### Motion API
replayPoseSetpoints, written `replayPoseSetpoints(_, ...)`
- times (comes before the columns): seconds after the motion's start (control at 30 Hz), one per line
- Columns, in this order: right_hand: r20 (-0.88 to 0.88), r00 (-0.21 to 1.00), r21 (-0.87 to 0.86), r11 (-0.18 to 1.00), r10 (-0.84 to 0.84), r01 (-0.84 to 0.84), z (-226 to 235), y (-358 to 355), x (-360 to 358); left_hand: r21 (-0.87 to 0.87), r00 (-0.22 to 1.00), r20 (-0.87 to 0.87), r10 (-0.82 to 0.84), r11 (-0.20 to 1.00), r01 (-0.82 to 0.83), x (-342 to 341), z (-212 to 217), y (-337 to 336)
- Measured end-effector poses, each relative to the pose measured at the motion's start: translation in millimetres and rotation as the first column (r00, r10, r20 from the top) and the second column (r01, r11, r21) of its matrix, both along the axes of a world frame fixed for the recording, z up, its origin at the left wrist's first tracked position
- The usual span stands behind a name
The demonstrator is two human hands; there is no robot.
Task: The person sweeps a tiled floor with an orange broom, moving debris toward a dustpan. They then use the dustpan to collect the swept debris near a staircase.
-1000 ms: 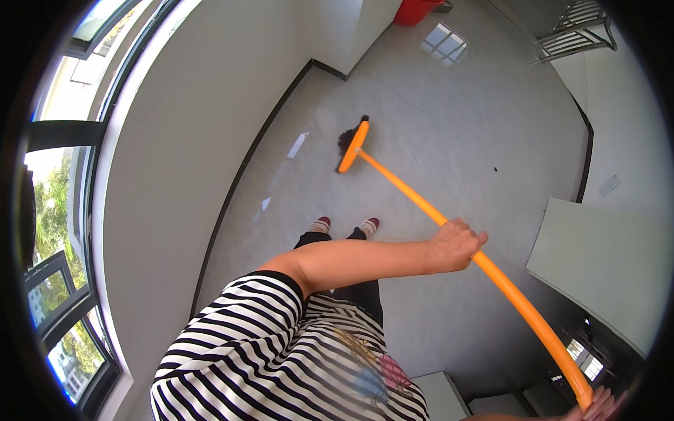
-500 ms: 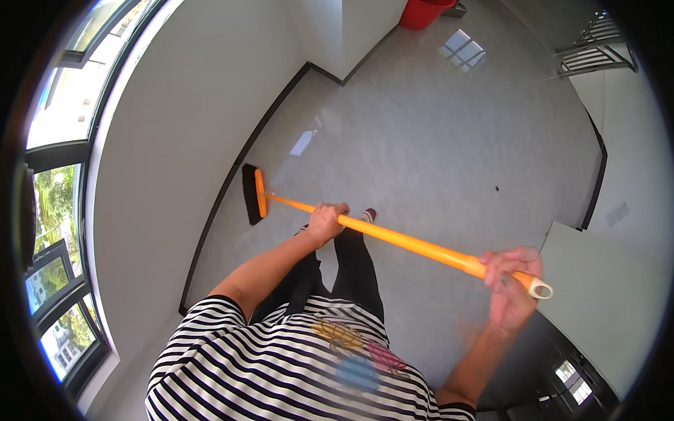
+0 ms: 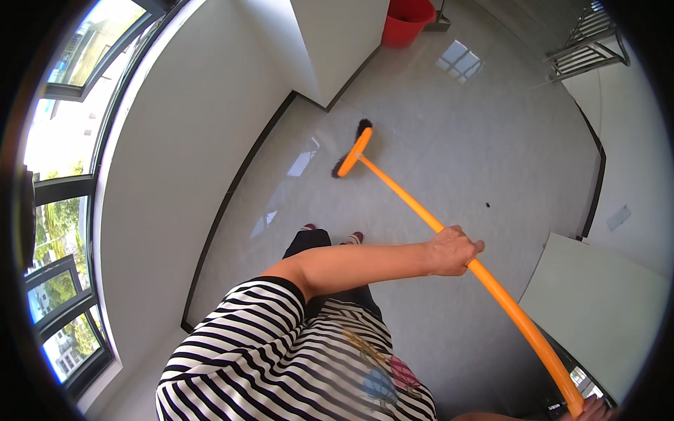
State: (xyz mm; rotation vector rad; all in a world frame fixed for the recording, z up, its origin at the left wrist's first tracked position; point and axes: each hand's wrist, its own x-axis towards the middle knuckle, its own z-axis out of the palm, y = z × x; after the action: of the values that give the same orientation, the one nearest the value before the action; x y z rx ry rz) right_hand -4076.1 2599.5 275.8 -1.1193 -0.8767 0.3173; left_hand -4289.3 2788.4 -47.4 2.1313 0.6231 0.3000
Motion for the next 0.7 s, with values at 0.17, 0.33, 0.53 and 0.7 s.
replayPoseSetpoints(0.17,-0.254,0.900,-0.104,0.915,0.354,-0.389,-123,54,-45,0.108,0.965,-0.220,0.142,0.987,-0.120,-87,-81,29)
replayPoseSetpoints(0.33,-0.294,0.930,-0.280,0.910,0.223,-0.307,-215,116,-142,0.034,0.932,-0.340,0.123,0.992,-0.119,-171,-155,107)
replayPoseSetpoints(0.53,-0.143,0.988,-0.498,0.857,0.067,-0.130,-174,149,-153,-0.154,0.912,-0.381,-0.151,0.983,0.099,-145,-156,136)
replayPoseSetpoints(0.7,-0.194,0.978,-0.167,0.980,0.074,-0.108,-74,96,-86,-0.104,0.961,-0.141,-0.239,0.969,0.226,-96,-57,103)
